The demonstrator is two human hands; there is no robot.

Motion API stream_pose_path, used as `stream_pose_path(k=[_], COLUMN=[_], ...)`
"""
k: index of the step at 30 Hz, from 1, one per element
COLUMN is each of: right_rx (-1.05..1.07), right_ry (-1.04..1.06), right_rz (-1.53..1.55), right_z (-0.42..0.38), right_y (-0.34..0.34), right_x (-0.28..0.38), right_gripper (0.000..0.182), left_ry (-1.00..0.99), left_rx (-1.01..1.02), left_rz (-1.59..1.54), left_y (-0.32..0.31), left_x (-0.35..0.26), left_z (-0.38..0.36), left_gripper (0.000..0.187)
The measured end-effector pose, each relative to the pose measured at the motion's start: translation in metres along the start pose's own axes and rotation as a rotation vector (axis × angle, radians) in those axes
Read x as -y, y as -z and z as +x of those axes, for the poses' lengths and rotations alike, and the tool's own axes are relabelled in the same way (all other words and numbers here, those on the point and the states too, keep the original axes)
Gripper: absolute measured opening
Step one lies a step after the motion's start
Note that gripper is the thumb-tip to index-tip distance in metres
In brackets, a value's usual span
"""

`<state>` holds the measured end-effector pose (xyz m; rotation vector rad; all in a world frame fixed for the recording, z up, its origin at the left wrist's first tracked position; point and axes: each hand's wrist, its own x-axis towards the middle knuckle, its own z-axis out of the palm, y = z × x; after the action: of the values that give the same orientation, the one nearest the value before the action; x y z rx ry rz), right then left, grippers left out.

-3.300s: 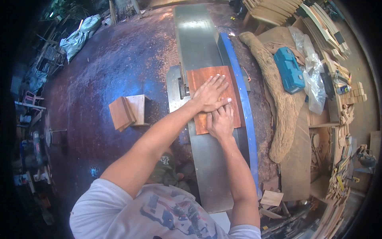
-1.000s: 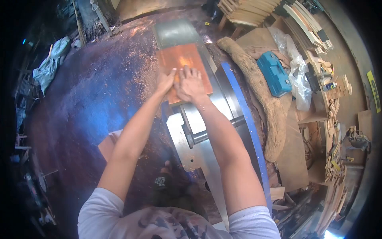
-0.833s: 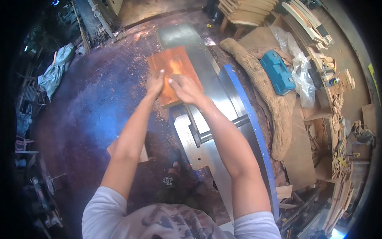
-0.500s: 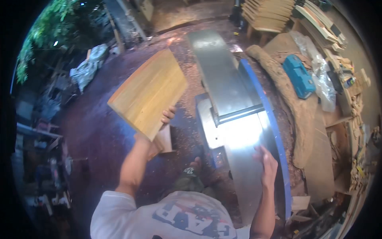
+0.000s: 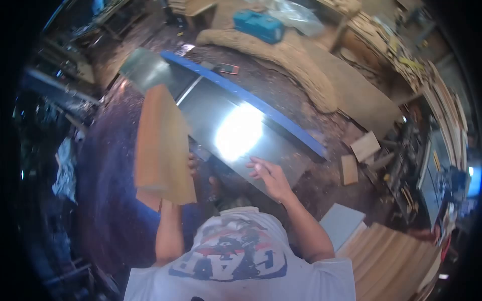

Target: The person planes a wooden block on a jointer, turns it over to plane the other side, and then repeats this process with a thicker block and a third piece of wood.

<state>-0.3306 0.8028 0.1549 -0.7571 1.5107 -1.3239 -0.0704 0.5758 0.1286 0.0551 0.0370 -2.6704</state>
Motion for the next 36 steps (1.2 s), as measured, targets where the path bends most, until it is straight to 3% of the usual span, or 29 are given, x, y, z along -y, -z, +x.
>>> stream_pose_path(k=[1,3,5,6,9,13,15,16,17,20,24,29,31,32,34,36], right_rx=[-0.001,0.023,0.058,0.022,0.000,0.007,-0.018,-0.029,-0.079,-0.210,-0.218,-0.207,-0.263,-0.265,-0.269,-0.259], right_ry=[0.003,0.010,0.014,-0.069,-0.049,-0.052,0.052,0.108,0.182,0.397,0.453,0.312,0.389,0.387,0.386,0.372], right_rz=[0.132,0.303,0.372,0.401,0.017,-0.033,-0.055,-0.071,-0.292,-0.905,-1.165,-1.335,-1.285,-1.297,-1.288,-1.285], right_z=[-0.004,-0.008,-0.006,-0.006,0.007,0.021,0.030,0.037,0.042,0.046,0.076,0.114,0.136,0.135,0.146,0.157], right_y=[0.009,0.017,0.025,0.023,0.015,0.023,0.027,0.030,0.034,0.040,0.049,0.024,0.028,0.019,0.013,0.009], right_x=[0.002,0.006,0.009,0.017,0.044,0.049,0.057,0.065,0.077,0.122,0.126,0.111,0.090,0.099,0.097,0.101], right_gripper=[0.060,0.067,0.074,0.077,0.079,0.083,0.083,0.082,0.083,0.089,0.091,0.082,0.079,0.072,0.068,0.066], left_ry=[0.015,-0.210,-0.234,-0.351,-0.333,-0.430,-0.501,-0.445,-0.367,-0.325,-0.208,-0.137,-0.284,-0.318,-0.455,-0.499], left_rx=[0.023,-0.653,-0.771,-0.727,-0.743,-0.703,-0.666,-0.675,-0.620,-0.724,-0.534,-0.500,-0.311,-0.378,-0.524,-0.578], left_rz=[0.058,0.708,1.084,1.265,1.469,1.337,1.232,1.176,1.316,1.673,1.294,1.034,1.035,1.104,1.296,1.367], left_y=[-0.001,-0.011,-0.007,-0.006,-0.023,-0.002,0.006,0.005,0.003,0.012,-0.004,-0.066,-0.037,-0.033,-0.021,-0.017], left_x=[0.012,0.042,0.065,0.079,0.098,0.112,0.114,0.107,0.098,0.088,0.104,0.124,0.121,0.121,0.126,0.118], left_z=[0.011,0.023,0.036,0.042,0.045,0.046,0.052,0.056,0.058,0.062,0.079,0.153,0.187,0.196,0.209,0.216], left_gripper=[0.063,0.065,0.066,0.065,0.064,0.064,0.063,0.063,0.070,0.086,0.101,0.096,0.096,0.100,0.086,0.083])
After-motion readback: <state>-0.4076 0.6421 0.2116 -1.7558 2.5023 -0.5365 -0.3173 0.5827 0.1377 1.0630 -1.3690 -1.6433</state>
